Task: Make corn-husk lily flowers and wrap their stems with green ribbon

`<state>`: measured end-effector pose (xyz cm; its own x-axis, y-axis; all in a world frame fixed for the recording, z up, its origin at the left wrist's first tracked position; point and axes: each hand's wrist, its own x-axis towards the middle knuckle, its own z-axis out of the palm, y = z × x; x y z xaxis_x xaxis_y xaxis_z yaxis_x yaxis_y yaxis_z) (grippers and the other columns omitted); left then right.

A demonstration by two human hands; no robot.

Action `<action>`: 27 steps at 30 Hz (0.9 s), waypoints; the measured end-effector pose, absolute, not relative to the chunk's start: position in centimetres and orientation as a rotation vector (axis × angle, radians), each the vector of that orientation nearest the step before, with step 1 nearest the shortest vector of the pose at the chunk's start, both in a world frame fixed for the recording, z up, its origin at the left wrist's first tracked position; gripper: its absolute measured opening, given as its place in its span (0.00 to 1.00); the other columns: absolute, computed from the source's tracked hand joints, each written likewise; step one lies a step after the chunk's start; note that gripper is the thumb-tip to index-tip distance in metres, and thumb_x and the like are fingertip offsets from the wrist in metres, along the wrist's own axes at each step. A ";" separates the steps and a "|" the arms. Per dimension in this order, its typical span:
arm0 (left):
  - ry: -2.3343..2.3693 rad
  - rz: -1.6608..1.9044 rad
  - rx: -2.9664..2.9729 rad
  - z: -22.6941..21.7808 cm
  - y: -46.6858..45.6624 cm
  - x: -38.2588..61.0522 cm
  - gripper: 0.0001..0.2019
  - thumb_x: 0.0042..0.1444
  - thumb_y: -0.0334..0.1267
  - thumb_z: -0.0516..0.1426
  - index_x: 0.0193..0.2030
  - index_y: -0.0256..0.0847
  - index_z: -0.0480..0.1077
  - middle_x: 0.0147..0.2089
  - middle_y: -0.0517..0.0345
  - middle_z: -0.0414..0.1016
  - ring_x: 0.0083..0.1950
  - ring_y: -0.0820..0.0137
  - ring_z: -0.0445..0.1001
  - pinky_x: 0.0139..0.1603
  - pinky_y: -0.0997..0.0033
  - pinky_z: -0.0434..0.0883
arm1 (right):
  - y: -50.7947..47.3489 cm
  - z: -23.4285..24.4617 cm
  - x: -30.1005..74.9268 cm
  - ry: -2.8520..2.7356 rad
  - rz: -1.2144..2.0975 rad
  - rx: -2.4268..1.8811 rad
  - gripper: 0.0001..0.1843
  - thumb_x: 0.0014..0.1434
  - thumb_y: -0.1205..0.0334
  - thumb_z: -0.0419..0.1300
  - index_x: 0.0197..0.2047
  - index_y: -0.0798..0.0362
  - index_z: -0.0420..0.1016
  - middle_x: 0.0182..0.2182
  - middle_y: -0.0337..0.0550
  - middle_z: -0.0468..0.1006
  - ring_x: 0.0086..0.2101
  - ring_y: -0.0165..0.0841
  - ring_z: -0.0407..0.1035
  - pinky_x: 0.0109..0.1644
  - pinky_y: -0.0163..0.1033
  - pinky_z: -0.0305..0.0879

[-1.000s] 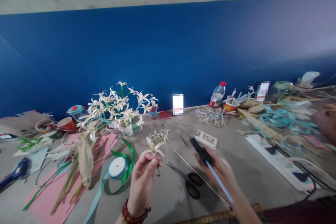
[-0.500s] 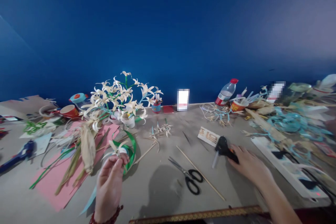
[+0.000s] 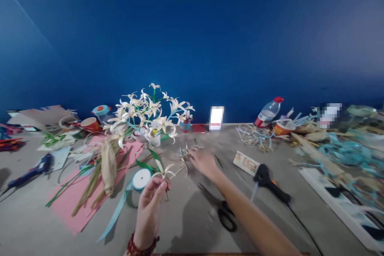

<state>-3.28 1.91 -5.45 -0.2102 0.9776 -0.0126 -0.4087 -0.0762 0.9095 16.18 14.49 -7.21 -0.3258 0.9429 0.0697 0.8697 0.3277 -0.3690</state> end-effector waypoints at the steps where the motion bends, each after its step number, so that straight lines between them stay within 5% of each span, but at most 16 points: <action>1: 1.031 1.572 0.796 -5.5 1.9 -3.7 0.11 0.53 0.44 0.66 0.31 0.40 0.73 0.31 0.57 0.73 0.38 0.68 0.71 0.42 0.71 0.67 | 15.0 -7.5 15.8 -2.322 0.411 -1.632 0.10 0.59 0.71 0.57 0.39 0.53 0.79 0.47 0.51 0.80 0.46 0.42 0.74 0.47 0.39 0.65; 5: 1.077 1.571 0.776 -6.1 2.2 -4.3 0.12 0.52 0.45 0.67 0.31 0.39 0.74 0.31 0.57 0.74 0.37 0.68 0.71 0.41 0.72 0.67 | 14.6 -7.3 16.1 -2.234 0.552 -1.601 0.10 0.57 0.73 0.56 0.35 0.53 0.78 0.42 0.50 0.82 0.43 0.42 0.75 0.45 0.39 0.65; 10: 0.995 1.503 0.750 -5.9 2.6 -2.1 0.10 0.51 0.43 0.68 0.33 0.40 0.75 0.34 0.56 0.76 0.39 0.69 0.72 0.44 0.72 0.67 | 9.4 -5.0 17.6 -2.029 0.864 -1.461 0.05 0.62 0.61 0.57 0.38 0.52 0.73 0.30 0.41 0.81 0.30 0.32 0.73 0.34 0.33 0.65; 13: 0.876 1.424 0.729 -4.9 2.8 -0.3 0.09 0.51 0.41 0.68 0.31 0.39 0.75 0.40 0.54 0.79 0.39 0.70 0.73 0.44 0.72 0.68 | 5.7 -3.6 17.5 -1.576 1.243 -1.302 0.10 0.62 0.54 0.58 0.37 0.52 0.70 0.25 0.37 0.76 0.21 0.26 0.63 0.24 0.30 0.57; 17: 0.757 1.360 0.726 -3.8 2.6 1.2 0.08 0.50 0.40 0.69 0.31 0.39 0.76 0.38 0.56 0.79 0.37 0.71 0.73 0.43 0.72 0.69 | 3.1 -2.4 16.5 -0.773 1.629 -0.940 0.19 0.46 0.54 0.73 0.30 0.52 0.68 0.18 0.27 0.63 0.16 0.19 0.48 0.20 0.28 0.43; 27: 0.669 1.369 0.670 -3.8 1.5 1.8 0.07 0.50 0.36 0.69 0.31 0.39 0.76 0.31 0.59 0.76 0.36 0.72 0.73 0.41 0.74 0.69 | 1.9 -2.7 14.8 -0.605 1.681 -0.763 0.16 0.48 0.58 0.74 0.29 0.54 0.71 0.22 0.34 0.72 0.17 0.18 0.52 0.20 0.28 0.42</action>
